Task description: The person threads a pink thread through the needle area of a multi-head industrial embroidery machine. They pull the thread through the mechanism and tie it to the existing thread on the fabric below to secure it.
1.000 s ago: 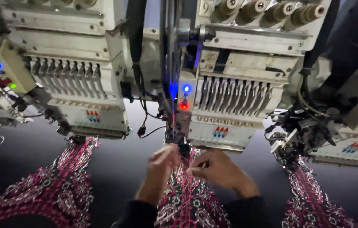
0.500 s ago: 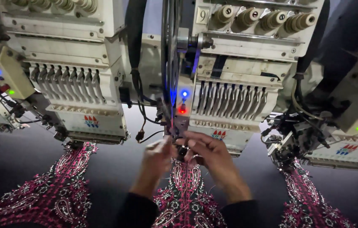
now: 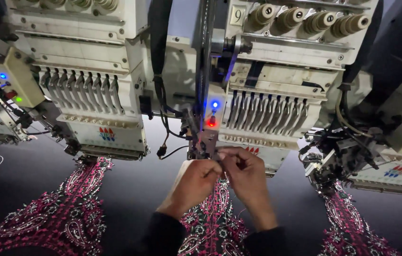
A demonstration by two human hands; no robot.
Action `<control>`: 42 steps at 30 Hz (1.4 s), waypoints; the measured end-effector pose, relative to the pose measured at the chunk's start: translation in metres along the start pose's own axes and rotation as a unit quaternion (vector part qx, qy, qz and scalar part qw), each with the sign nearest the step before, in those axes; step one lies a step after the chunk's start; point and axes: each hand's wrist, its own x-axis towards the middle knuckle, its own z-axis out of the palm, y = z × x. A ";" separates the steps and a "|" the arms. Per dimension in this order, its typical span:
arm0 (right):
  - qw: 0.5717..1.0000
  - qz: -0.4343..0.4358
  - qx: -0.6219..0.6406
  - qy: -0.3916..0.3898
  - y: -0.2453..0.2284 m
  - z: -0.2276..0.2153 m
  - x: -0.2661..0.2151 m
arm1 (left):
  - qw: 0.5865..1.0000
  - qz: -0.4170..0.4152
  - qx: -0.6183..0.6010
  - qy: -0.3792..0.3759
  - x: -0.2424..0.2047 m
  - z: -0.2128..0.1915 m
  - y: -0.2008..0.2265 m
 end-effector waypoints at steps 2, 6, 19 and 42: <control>0.981 -0.103 -0.144 0.078 0.005 -0.002 0.004 | 0.995 -0.042 0.037 0.084 0.003 0.005 -0.005; 0.976 -0.100 -0.178 0.080 -0.007 -0.006 -0.001 | 0.991 -0.070 -0.028 0.107 0.004 -0.007 0.009; 0.909 0.052 -0.345 -0.229 -0.020 -0.025 -0.005 | 0.996 -0.075 0.045 0.018 0.001 -0.015 -0.027; 0.893 0.066 -0.367 -0.252 -0.025 -0.010 -0.012 | 0.961 -0.243 0.026 -0.127 -0.015 -0.038 0.019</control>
